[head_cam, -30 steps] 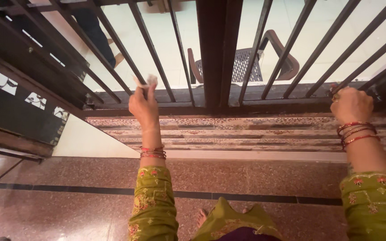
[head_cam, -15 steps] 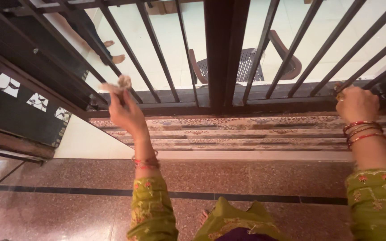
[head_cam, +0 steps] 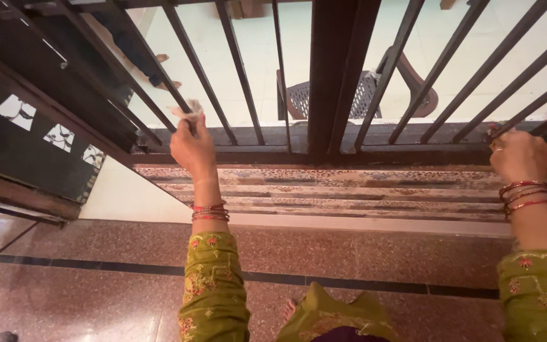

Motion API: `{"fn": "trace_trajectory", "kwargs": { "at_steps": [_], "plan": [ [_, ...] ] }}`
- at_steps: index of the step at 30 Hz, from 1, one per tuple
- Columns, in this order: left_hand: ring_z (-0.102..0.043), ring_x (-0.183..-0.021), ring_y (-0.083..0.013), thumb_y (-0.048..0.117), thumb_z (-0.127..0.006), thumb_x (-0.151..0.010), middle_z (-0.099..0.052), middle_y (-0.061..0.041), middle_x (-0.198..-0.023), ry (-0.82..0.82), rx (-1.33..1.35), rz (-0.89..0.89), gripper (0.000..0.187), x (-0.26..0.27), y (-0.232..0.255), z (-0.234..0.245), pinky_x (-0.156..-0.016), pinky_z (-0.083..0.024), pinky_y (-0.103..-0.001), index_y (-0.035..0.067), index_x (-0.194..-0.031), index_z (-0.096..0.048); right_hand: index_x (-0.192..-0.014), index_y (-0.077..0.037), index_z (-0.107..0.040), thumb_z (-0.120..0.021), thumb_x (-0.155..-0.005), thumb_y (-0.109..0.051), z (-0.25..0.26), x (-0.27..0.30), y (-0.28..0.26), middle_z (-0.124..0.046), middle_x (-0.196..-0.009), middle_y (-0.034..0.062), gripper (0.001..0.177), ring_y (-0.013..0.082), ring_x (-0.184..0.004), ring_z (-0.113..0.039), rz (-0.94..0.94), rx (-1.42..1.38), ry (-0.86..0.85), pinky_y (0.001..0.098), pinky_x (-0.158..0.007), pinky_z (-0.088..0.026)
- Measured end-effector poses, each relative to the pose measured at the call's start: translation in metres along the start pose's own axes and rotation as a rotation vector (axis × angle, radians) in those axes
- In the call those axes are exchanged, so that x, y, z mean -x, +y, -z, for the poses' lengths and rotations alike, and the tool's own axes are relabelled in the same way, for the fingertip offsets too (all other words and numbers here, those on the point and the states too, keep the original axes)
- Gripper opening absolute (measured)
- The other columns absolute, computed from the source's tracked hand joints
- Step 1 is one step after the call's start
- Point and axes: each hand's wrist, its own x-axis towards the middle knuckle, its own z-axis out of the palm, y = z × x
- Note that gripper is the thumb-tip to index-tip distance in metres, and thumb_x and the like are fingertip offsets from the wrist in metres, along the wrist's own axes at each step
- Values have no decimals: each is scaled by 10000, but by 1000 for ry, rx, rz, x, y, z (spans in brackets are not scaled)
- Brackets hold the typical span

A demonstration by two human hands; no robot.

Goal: The person cleans the bars and frame of a metal gate by hand using a cloth.

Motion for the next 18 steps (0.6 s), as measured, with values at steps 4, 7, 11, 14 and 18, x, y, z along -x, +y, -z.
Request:
{"fn": "trace_trajectory", "kwargs": {
  "at_steps": [4, 7, 11, 14, 18],
  "plan": [
    [-669, -709, -398, 318, -801, -892, -708, -170, -755, -60, -63, 22, 290, 19, -18, -6, -617, -491, -516, 43, -837, -727, -1170, -121, -796, -713, -935, -173, 4, -2, -5, -761, -1077, 228, 255, 447, -997, -714, -14, 16, -44, 509, -928, -552],
    [-669, -717, -411, 333, -799, -882, -706, -179, -748, -87, -71, 14, 293, 32, -32, -11, -625, -494, -526, 52, -823, -737, -1190, -138, -799, -721, -925, -189, 3, -5, -6, -753, -1081, 231, 281, 458, -993, -704, -53, 3, -61, 516, -911, -549],
    [-663, -679, -383, 302, -769, -901, -713, -168, -762, -129, -93, -25, 229, 41, -45, -8, -595, -500, -485, 75, -869, -769, -1162, -144, -801, -723, -920, -177, -4, -5, -2, -764, -1092, 219, 257, 435, -1004, -718, -14, 29, -20, 497, -932, -559],
    [-634, -581, -249, 297, -702, -971, -734, -86, -739, -181, -7, 221, 244, 46, -39, 3, -508, -454, -378, 74, -903, -773, -1201, -176, -808, -729, -919, -198, -6, -9, -2, -759, -1094, 221, 294, 444, -996, -713, -70, 12, -37, 497, -921, -557],
    [-573, -534, -67, 243, -595, -1038, -760, 27, -795, 83, 292, 346, 243, 31, -22, 25, -446, -374, -233, 76, -991, -765, -1113, -164, -821, -724, -967, -230, -6, -8, 1, -772, -1047, 214, 187, 436, -1012, -723, -35, 23, -59, 505, -953, -557]
  ]
}}
